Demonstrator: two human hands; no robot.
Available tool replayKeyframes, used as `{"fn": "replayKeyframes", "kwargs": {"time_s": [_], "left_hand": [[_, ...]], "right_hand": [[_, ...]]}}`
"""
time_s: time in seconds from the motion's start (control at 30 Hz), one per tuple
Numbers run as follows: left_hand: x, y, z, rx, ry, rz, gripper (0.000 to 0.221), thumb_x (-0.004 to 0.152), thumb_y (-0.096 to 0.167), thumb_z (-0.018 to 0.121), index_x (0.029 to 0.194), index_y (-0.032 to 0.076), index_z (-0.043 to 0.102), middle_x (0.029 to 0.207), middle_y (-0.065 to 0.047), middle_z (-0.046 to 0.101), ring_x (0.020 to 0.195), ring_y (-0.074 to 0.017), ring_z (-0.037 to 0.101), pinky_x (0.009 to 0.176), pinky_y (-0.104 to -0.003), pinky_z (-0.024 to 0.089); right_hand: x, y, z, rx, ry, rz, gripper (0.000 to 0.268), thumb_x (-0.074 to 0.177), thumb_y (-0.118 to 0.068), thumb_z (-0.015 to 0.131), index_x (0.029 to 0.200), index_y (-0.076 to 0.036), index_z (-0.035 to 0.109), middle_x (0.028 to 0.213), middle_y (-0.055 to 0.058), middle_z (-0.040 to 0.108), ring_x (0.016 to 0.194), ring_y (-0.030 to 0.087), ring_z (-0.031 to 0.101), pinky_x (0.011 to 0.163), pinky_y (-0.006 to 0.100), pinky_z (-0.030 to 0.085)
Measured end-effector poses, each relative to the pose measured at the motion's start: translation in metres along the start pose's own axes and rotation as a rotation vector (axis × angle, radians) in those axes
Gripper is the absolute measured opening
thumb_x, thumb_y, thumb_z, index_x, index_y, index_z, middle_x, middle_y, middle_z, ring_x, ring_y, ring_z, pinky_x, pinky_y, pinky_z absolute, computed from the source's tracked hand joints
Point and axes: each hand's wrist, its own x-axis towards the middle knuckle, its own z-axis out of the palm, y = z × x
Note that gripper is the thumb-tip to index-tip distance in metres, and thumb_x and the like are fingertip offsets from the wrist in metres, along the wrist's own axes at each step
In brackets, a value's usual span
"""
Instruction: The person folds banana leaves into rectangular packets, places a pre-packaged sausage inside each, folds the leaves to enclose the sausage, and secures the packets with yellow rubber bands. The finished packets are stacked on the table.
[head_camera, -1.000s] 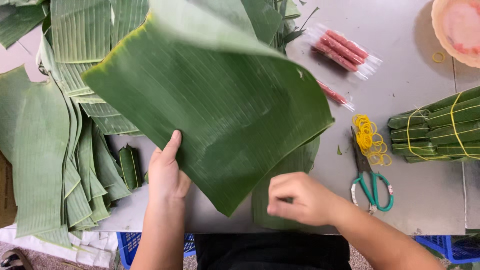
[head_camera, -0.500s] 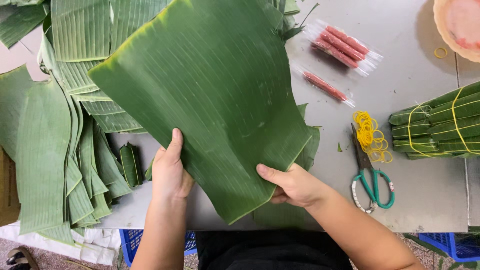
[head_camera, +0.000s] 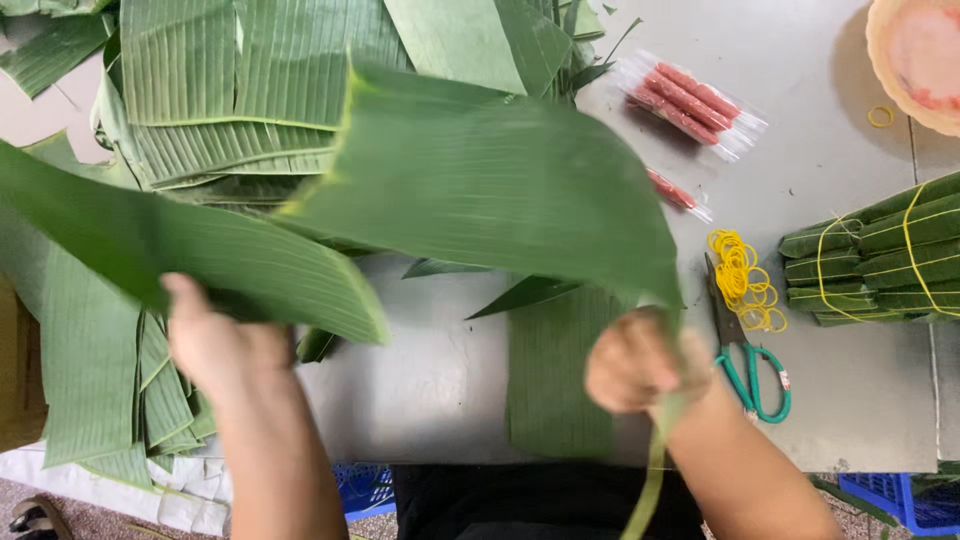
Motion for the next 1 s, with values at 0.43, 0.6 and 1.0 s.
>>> {"fn": "replayKeyframes", "kwargs": {"time_s": [0.43,0.6,1.0], "left_hand": [[-0.080,-0.053,0.028,0.214,-0.063,-0.149,0.046,0.104,0.025,0.053,0.143,0.001,0.049,0.142,-0.014,0.058,0.127,-0.0283,0.058,0.108,-0.046,0.047],[-0.070,-0.057,0.028,0.336,-0.063,-0.186,0.041,0.103,0.018,0.057,0.138,0.000,0.051,0.135,-0.013,0.062,0.119,-0.0251,0.064,0.100,-0.043,0.055],[-0.043,-0.009,0.005,0.328,0.125,0.015,0.056,0.104,0.041,0.054,0.142,0.001,0.051,0.137,-0.016,0.061,0.123,-0.0329,0.063,0.106,-0.055,0.055]], "right_hand": [[0.043,0.067,0.005,-1.316,0.496,0.609,0.047,0.096,-0.034,0.068,0.132,-0.005,0.065,0.129,0.012,0.071,0.118,0.021,0.066,0.099,0.037,0.052],[0.038,0.052,0.001,-0.858,1.048,0.386,0.044,0.094,-0.035,0.070,0.124,-0.003,0.068,0.115,0.006,0.073,0.097,0.014,0.067,0.081,0.029,0.050],[0.023,0.038,-0.006,0.076,0.578,0.273,0.044,0.111,-0.048,0.047,0.082,-0.015,0.049,0.069,-0.004,0.041,0.055,0.009,0.037,0.047,0.026,0.032]]}}
